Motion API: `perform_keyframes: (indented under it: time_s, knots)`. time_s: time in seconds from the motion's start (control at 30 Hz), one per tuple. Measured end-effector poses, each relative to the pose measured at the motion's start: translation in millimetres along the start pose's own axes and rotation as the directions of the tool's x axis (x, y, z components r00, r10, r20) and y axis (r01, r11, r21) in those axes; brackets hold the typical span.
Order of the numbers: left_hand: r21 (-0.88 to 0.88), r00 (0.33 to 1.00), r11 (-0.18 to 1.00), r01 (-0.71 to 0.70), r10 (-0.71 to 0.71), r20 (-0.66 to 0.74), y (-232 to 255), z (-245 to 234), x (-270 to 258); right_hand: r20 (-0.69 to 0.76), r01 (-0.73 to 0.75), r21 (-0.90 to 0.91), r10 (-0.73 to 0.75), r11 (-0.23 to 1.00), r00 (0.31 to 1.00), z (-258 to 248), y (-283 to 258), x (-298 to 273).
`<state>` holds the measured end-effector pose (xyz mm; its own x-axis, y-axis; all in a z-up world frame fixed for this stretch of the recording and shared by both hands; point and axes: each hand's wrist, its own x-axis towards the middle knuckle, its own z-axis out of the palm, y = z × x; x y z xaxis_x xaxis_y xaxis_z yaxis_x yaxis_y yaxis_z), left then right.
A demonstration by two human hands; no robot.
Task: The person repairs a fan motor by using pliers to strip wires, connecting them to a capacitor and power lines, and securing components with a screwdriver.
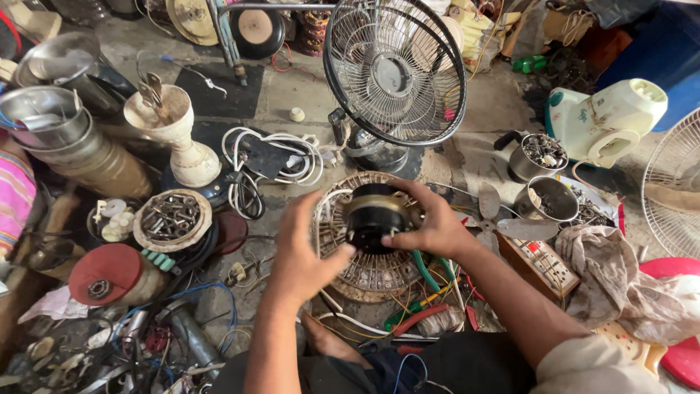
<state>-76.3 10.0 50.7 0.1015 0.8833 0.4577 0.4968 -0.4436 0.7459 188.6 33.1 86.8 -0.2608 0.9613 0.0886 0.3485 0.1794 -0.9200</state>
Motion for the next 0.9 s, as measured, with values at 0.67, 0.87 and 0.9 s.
perform_keyframes:
  time_s: [0.67,0.87,0.9]
  knots:
    - [0.165,0.956,0.942,0.291,-0.293,-0.013,22,49,9,-0.354,-0.098,0.796,0.592,0.597,0.724,-37,125,-38]
    - [0.239,0.954,0.935,0.262,-0.288,0.08,37,45,8,-0.178,-0.136,0.911,0.667,0.39,0.724,21,115,-74]
    - [0.243,0.963,0.94,0.24,-0.262,0.06,40,47,9,-0.206,-0.153,0.865,0.616,0.478,0.76,28,99,-67]
